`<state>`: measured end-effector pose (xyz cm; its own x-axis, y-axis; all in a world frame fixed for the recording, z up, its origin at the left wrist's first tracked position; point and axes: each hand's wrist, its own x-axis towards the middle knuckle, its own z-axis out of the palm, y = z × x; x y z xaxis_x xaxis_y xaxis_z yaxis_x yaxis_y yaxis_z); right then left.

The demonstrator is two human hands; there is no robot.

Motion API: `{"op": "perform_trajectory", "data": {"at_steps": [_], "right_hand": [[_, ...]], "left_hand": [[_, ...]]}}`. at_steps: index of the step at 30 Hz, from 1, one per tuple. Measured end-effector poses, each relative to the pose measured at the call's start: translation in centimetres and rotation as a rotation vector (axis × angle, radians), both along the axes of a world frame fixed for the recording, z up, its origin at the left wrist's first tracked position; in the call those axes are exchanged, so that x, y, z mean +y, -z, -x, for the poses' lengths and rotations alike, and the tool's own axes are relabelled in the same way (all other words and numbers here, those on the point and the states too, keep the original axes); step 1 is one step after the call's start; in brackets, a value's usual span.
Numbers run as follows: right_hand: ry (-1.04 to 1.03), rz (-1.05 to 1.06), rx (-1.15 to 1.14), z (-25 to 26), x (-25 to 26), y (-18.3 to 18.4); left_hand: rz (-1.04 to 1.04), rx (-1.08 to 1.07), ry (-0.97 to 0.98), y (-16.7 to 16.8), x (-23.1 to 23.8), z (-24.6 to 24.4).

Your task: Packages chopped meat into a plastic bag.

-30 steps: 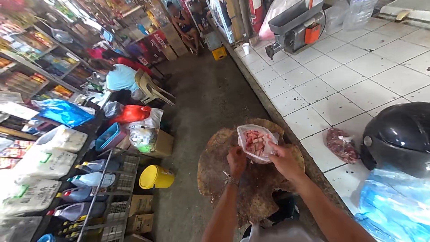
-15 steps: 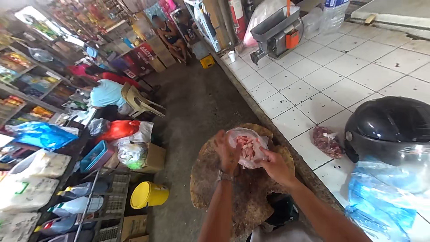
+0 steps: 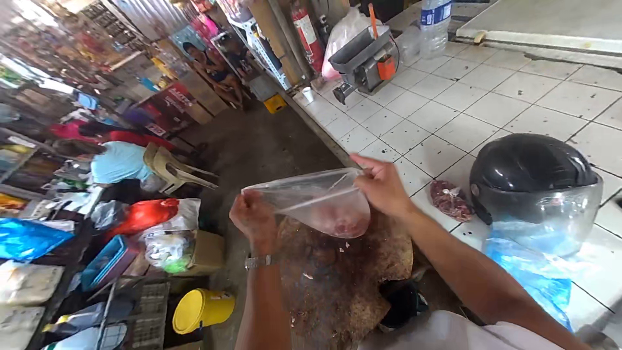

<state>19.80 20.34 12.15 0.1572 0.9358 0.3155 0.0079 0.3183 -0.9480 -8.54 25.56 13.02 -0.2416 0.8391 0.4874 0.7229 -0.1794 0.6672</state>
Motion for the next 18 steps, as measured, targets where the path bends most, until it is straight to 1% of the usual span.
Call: {"op": "perform_trajectory", "data": {"at_steps": [2, 3, 4, 5, 7, 9, 10, 11, 12, 13, 15, 16, 17, 18], "right_hand": [[-0.042, -0.124, -0.013, -2.7, -0.5, -0.7], [-0.047, -0.122, -0.042, -4.1, -1.0, -0.3], [-0.023, -0.087, -0.072, -5.3, -1.2, 0.9], [0.013, -0.02, -0.097, -6.3, -1.3, 3.0], [0.051, 0.189, -0.126, -7.9, -1.1, 9.0], [0.094, 0.413, -0.224, -9.7, -1.3, 14.7], [0.177, 0.504, -0.351, -10.7, -1.4, 16.6], [0.305, 0.572, -0.512, -11.7, -1.4, 18.0], [0.439, 0.616, -0.658, -12.8, -1.1, 19.5], [0.53, 0.655, -0.777, -14.2, -0.8, 21.1], [0.56, 0.718, -0.917, -17.0, -0.2, 24.4], [0.547, 0.697, -0.901, -18.1, 0.1, 26.2], [0.542, 0.629, -0.782, -18.8, 0.5, 28.0], [0.514, 0.524, -0.498, -19.3, 1.2, 29.8]], "left_hand": [[-0.006, -0.056, 0.06, 0.2, -1.4, 0.0], [0.021, -0.1, 0.095, 0.9, -2.0, -0.4], [0.054, -0.176, 0.118, 1.8, -2.2, -1.0], [0.083, -0.254, 0.126, 3.0, -2.4, -1.4], [0.107, -0.389, 0.145, 5.4, -2.9, -1.8], [0.129, -0.542, 0.141, 6.5, -3.6, -2.7], [0.144, -0.605, 0.123, 6.4, -3.9, -3.3], [0.151, -0.643, 0.106, 6.1, -4.2, -3.8], [0.153, -0.658, 0.104, 5.8, -4.5, -4.2], [0.153, -0.66, 0.113, 5.8, -4.8, -4.6], [0.147, -0.638, 0.135, 5.7, -5.3, -5.2], [0.141, -0.622, 0.152, 5.7, -5.4, -5.3], [0.13, -0.612, 0.171, 5.9, -5.6, -5.3], [0.118, -0.607, 0.183, 6.1, -5.8, -5.3]]}}
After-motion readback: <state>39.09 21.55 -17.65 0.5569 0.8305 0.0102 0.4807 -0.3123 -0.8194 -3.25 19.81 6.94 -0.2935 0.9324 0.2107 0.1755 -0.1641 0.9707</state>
